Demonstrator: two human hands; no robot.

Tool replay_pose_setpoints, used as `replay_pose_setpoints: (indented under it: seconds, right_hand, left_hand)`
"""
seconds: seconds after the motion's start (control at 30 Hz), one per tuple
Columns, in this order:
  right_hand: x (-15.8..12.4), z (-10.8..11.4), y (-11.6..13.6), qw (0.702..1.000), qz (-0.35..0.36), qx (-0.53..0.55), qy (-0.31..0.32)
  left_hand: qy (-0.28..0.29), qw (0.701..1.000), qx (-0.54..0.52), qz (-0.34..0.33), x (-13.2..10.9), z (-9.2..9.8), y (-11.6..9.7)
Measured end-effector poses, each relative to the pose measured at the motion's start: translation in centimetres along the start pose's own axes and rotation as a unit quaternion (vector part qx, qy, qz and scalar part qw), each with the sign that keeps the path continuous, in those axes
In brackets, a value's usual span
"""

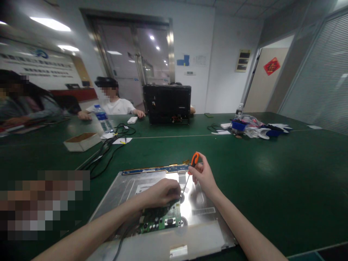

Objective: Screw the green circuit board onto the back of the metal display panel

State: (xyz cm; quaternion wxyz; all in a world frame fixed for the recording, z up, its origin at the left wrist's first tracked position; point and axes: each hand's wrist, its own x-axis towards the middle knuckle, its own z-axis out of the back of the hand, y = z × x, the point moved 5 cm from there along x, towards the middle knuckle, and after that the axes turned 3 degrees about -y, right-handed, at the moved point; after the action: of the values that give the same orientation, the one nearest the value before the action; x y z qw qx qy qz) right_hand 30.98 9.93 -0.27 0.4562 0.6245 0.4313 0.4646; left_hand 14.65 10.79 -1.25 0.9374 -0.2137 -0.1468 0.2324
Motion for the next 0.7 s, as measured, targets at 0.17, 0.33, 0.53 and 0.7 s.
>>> replay_pose_setpoints:
  seconds: [0.17, 0.33, 0.53, 0.7]
  right_hand:
    - [-0.4, 0.0, 0.4, 0.999, 0.039, -0.021, -0.009]
    - [-0.9, 0.0, 0.4, 0.993, 0.091, -0.068, -0.012]
    - [-2.3, -0.5, 1.9, 0.963, 0.182, -0.194, -0.042]
    - [-3.0, -1.6, 2.7, 0.947, 0.227, -0.228, 0.000]
  left_hand:
    - [0.007, 0.999, -0.034, -0.006, 0.0, 0.2, 0.1]
    - [0.015, 0.998, -0.064, -0.011, -0.1, 0.4, 0.2]
    - [0.019, 0.995, -0.093, -0.010, -0.1, 0.4, 0.5]
    - [0.024, 0.994, -0.105, -0.013, 0.0, 0.4, 0.6]
